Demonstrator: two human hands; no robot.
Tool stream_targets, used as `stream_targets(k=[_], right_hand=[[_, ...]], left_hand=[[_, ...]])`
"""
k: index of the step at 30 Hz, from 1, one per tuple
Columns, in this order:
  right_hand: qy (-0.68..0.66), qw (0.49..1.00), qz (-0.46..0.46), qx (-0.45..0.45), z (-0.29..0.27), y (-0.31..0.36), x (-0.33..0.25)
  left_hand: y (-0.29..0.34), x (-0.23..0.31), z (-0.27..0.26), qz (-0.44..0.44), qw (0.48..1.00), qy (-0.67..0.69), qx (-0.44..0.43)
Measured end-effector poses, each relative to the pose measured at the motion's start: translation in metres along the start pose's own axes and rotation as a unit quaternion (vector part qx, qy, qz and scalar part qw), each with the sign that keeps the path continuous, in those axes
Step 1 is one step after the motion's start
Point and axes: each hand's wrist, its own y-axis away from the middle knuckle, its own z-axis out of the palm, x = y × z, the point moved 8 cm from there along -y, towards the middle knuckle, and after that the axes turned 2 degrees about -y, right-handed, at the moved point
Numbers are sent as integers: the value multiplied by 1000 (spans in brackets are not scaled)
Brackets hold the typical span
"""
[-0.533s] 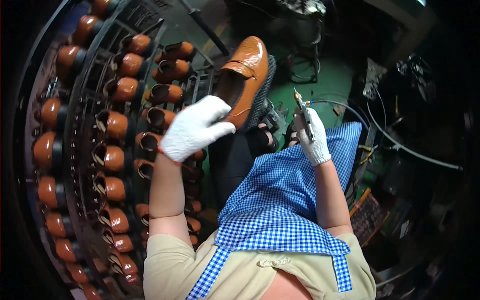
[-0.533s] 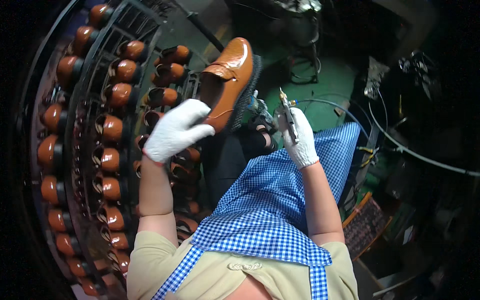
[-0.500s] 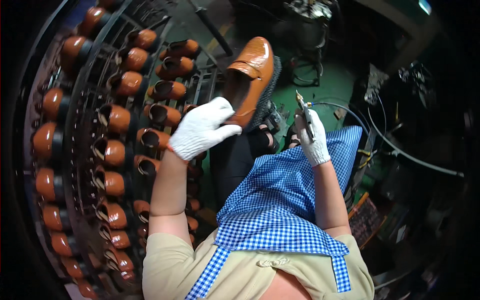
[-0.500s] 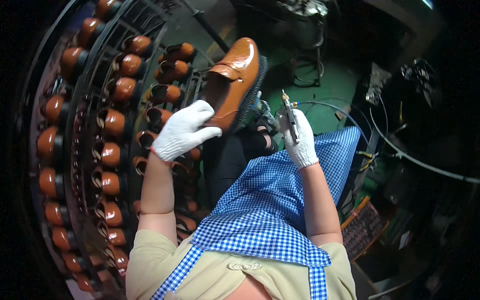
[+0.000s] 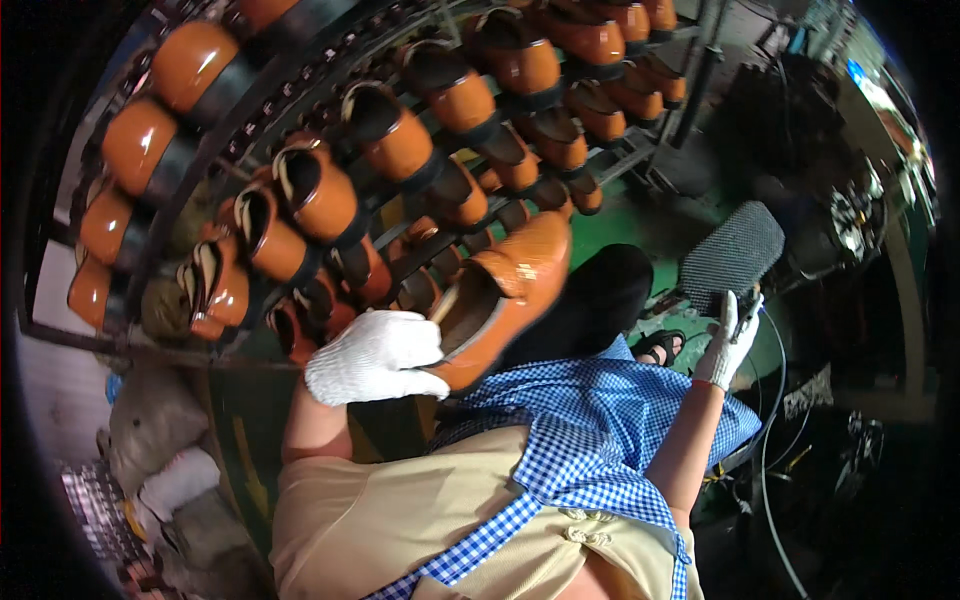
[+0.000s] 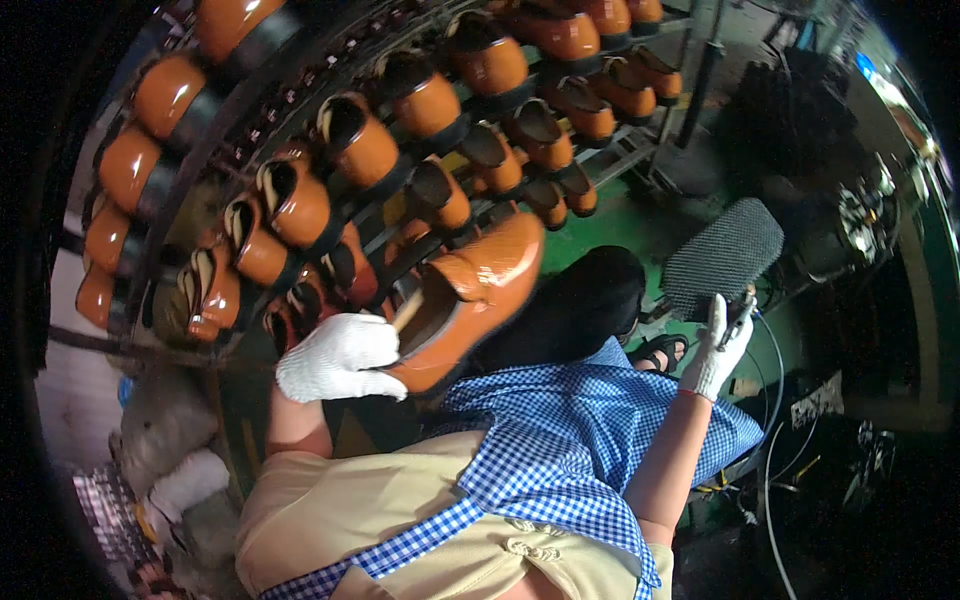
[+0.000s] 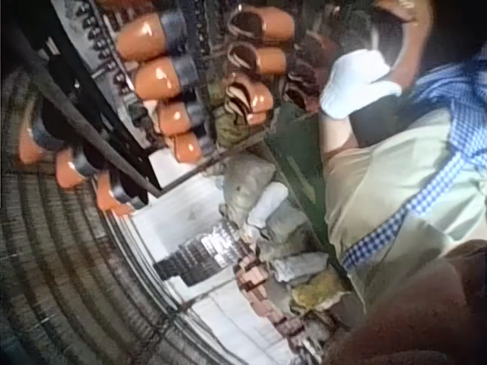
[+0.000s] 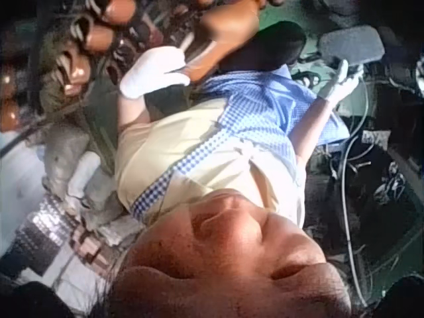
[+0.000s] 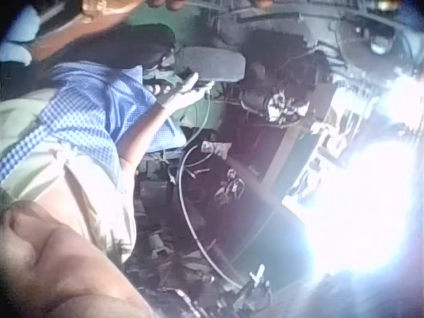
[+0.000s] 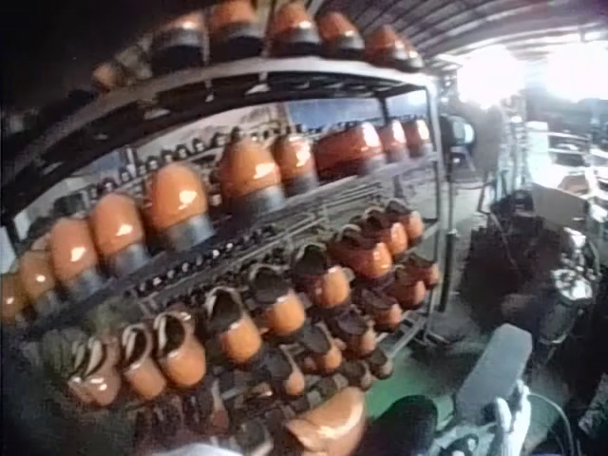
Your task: The person sits and uses a spray gun to apply a glossy finish to brown leather shoes. They pick up each shoe from a rotating rack, spray the exterior surfaces, and return the shoe to the rack, repeating this process for multiple units.
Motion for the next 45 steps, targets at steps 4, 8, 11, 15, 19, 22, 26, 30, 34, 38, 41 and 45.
stream_targets(k=[4,8,11,15,19,22,26,30,34,38,41,45], right_hand=[[23,1000,-7,-14,-1,-10,4],[42,998,12,-38,-8,-21,25],[79,996,-16,-35,-11,-27,19],[83,995,1,-46,-13,-27,11],[97,994,-34,-29,-35,-39,25],[66,995,-68,-16,-35,-36,15],[41,998,-45,-6,-28,-35,23],[38,998,-43,-17,-24,-36,26],[38,995,-82,-40,-13,-24,6],[38,995,-71,-52,-9,-23,5],[56,992,-114,-10,-12,-24,7],[-49,995,-81,-32,0,-24,7]], left_hand=[[51,-28,10,-204,974,-37,87],[30,-78,33,-310,929,-102,177],[1,-148,51,-357,893,-159,224],[-13,-223,67,-440,860,-137,218],[2,-195,40,-322,882,-73,338],[56,-186,29,-382,840,-83,377],[85,-188,67,-427,849,-142,277],[79,-179,52,-435,866,-105,224],[91,-112,25,-393,869,27,299],[88,-20,-5,-375,881,160,239],[60,13,-28,-205,960,84,174],[-9,44,-37,34,967,22,253]])
